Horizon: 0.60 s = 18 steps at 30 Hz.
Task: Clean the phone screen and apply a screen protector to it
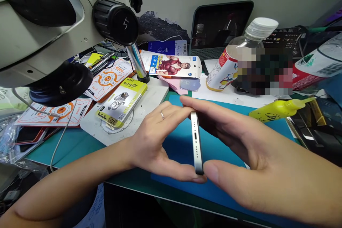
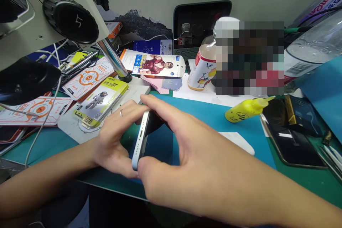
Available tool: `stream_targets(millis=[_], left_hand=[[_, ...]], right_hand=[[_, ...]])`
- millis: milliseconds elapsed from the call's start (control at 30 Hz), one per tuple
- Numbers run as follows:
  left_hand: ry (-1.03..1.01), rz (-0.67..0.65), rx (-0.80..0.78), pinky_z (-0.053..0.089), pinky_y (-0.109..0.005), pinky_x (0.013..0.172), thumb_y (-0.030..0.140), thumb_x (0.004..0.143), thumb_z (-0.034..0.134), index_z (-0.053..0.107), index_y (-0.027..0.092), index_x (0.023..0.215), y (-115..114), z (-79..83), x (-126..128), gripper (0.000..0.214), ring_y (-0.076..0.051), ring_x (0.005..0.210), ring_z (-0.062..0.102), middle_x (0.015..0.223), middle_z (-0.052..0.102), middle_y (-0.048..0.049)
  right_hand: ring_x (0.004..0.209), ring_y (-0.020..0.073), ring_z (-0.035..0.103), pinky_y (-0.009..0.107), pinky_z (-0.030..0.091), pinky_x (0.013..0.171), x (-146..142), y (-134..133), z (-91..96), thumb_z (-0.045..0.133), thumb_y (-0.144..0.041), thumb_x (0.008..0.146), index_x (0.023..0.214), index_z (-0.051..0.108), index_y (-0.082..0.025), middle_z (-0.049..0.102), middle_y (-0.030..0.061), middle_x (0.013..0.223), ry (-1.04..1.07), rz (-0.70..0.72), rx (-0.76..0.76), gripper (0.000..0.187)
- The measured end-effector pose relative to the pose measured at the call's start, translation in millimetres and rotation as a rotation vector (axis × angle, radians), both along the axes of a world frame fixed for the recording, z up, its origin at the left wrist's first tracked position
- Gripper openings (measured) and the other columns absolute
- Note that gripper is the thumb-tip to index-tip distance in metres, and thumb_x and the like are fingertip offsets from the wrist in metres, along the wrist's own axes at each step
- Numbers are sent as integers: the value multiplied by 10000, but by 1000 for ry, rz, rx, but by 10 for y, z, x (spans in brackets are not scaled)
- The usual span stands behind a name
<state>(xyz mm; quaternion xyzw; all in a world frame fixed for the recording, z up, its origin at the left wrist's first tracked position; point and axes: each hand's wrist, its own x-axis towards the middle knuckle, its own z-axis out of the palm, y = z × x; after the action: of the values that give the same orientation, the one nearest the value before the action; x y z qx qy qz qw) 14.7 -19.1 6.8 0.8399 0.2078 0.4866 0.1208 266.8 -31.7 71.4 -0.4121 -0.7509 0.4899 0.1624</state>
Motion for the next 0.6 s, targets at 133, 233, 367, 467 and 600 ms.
stream_targets(millis=[133,233,367,467,600], left_hand=[[8,14,18,589,-394,741,720,810,867,594,92,1504,-4,6,12,975,-244,840,676,1035,749,-124],[5,26,52,577,-383,725,718,823,852,604,62,1481,-9,14,31,961,-237,819,670,994,741,-116],[-12,44,70,563,-375,696,761,820,824,619,71,1457,-15,16,51,961,-227,783,653,957,726,-99],[-19,45,75,555,-368,677,771,836,799,631,60,1427,-14,14,59,940,-218,761,636,930,716,-92],[-30,39,79,568,-370,678,782,856,764,634,63,1417,-7,15,69,921,-219,768,647,939,722,-94]], right_hand=[[1521,400,573,523,595,1152,-1,-21,-14,812,-390,900,1732,303,-504,456,-2,1777,22,-18,-21,982],[1479,435,607,519,625,1107,-24,-35,17,852,-291,820,1733,358,-431,540,50,1719,38,-44,-24,1048],[1437,429,645,538,616,1117,-77,-42,63,837,-255,806,1719,399,-417,641,57,1626,69,-52,-42,1025],[1434,432,646,546,619,1115,-82,-36,49,850,-262,793,1704,417,-447,684,38,1577,91,-42,-36,1025],[1502,443,579,513,638,1089,0,-30,-15,838,-296,825,1717,361,-486,560,13,1704,49,-24,-23,1029]])
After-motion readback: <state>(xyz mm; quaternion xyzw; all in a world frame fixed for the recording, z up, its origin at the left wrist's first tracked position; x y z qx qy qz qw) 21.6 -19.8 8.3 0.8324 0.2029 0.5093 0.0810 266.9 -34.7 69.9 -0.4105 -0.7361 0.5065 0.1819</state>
